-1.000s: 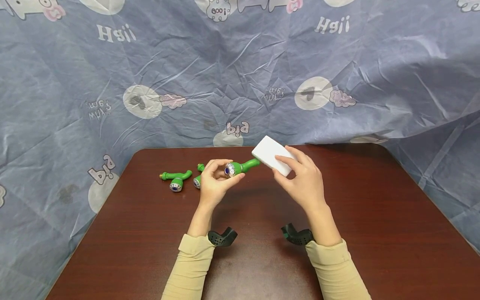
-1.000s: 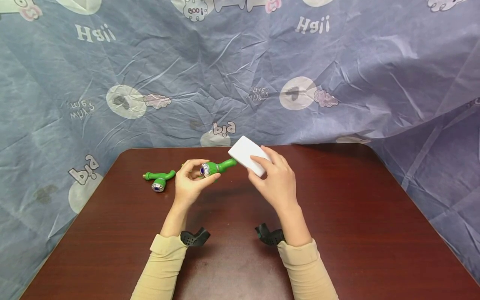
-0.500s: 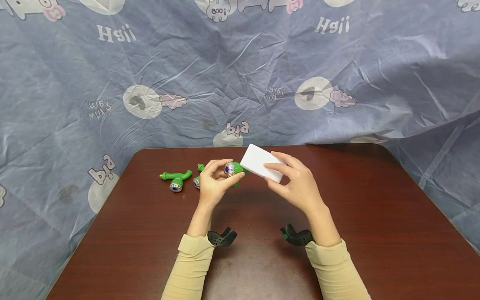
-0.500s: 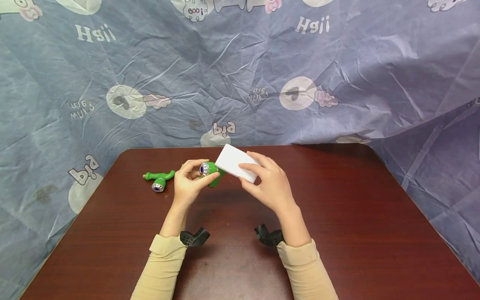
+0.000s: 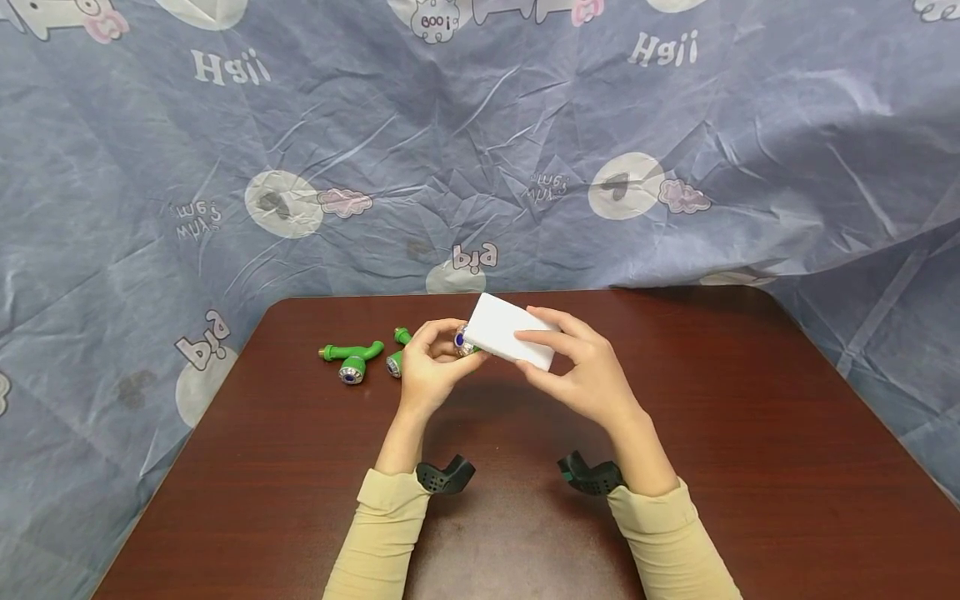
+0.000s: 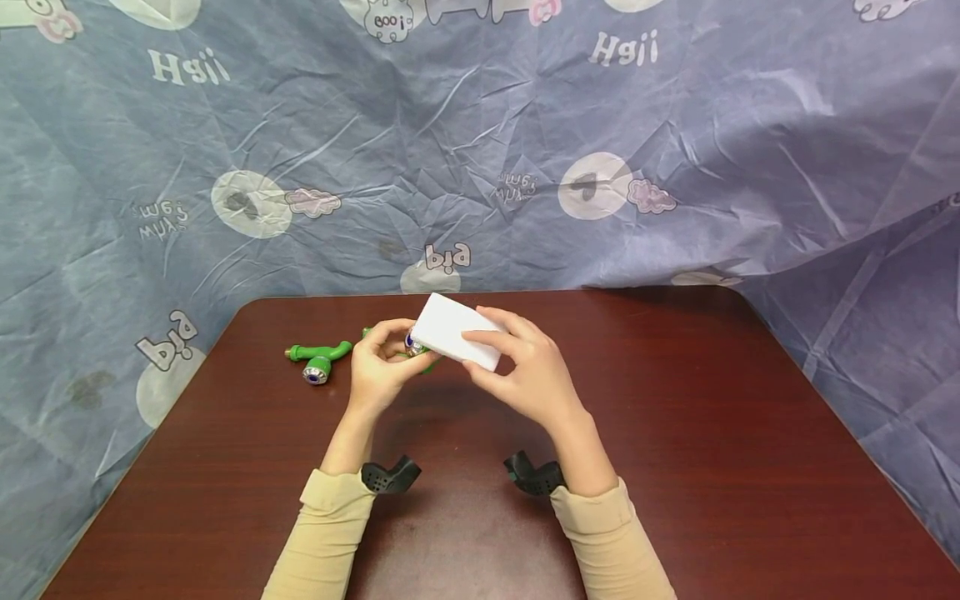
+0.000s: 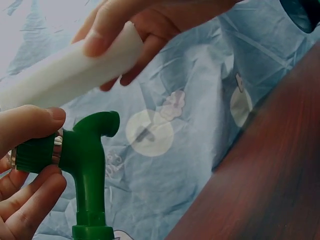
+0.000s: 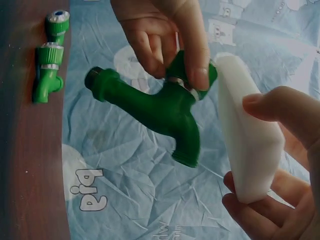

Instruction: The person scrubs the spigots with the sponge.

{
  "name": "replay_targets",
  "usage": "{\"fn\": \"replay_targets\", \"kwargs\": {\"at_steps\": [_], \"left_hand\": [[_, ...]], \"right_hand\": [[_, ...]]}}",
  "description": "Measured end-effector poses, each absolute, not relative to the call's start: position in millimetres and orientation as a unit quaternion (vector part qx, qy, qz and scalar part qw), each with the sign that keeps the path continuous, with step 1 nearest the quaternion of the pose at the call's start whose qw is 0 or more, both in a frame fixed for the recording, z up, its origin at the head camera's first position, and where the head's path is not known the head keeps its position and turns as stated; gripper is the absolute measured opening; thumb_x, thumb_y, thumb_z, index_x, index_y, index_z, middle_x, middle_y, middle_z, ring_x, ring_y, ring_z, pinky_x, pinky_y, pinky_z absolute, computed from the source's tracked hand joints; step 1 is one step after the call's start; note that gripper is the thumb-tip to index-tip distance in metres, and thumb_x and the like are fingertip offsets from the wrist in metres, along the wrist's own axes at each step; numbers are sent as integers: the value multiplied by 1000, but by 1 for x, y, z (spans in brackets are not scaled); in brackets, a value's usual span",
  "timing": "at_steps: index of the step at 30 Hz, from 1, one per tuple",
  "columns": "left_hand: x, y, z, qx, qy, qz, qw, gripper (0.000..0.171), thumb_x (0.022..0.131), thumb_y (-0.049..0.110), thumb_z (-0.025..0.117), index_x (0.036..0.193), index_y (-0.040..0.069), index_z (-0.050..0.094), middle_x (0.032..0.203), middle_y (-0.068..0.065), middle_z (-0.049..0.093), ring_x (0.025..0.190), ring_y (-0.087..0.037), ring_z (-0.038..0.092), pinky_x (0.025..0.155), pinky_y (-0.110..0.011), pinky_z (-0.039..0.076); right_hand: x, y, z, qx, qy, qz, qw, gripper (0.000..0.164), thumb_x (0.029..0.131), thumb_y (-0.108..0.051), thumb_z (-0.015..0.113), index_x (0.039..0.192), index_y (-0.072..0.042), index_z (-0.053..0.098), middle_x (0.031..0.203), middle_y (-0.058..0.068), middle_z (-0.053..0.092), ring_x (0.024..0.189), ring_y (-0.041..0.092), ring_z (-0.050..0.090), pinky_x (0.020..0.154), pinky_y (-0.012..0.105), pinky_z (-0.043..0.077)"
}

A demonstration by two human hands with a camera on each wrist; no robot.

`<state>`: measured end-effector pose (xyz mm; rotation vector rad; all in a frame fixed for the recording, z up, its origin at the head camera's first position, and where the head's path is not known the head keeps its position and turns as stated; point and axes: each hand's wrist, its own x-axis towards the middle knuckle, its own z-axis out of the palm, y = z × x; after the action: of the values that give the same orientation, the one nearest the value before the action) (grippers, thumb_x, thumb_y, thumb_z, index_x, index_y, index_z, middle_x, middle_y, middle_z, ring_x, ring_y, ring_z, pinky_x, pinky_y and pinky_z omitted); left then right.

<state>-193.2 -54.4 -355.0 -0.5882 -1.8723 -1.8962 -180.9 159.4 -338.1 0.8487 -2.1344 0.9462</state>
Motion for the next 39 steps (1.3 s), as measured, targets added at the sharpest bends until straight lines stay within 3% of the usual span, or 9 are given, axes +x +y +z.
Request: {"fn": "replay_targets", "kwargs": {"at_steps": [11, 18, 23, 31, 39], "left_hand": [[-192, -56, -353, -214, -666, -686, 198, 46, 68, -12, 77, 111, -12, 61, 96, -19, 58, 73, -11, 57, 61, -23, 53], [-191, -55, -351, -204, -678, -683, 178, 49, 68, -13, 75, 114, -12, 57, 81, -22, 61, 62, -15, 56, 56, -18, 49], [-192, -54, -354, -214, -686, -672, 180, 44, 69, -11, 76, 108, -10, 57, 81, -21, 61, 65, -15, 58, 58, -22, 51], [-191, -54, -355, -238, -696, -640, 221, 43, 66, -13, 75, 107, -11, 62, 90, -19, 57, 69, -32, 53, 59, -28, 54], [-189, -53, -353, -254, -706, -619, 231, 41, 66, -14, 75, 105, -7, 65, 95, -20, 59, 70, -36, 52, 59, -45, 54]], "right_hand": [[-189, 181, -346, 248, -850, 334, 324, 31, 70, -13, 79, 100, -11, 73, 119, 9, 62, 105, 25, 59, 76, 35, 46], [-183, 182, -336, 253, -826, 374, 336, 32, 70, -10, 79, 101, -13, 73, 120, 5, 61, 107, 23, 58, 83, 21, 42], [-178, 175, -331, 292, -818, 370, 329, 33, 69, -8, 79, 101, -13, 73, 120, 8, 61, 108, 24, 58, 86, 22, 43], [-173, 167, -330, 327, -832, 339, 294, 31, 70, -14, 80, 101, -14, 73, 121, 6, 61, 109, 22, 57, 84, 32, 46], [-177, 164, -335, 296, -852, 309, 303, 31, 71, -16, 79, 101, -13, 73, 121, 8, 61, 107, 23, 58, 77, 36, 48]]}}
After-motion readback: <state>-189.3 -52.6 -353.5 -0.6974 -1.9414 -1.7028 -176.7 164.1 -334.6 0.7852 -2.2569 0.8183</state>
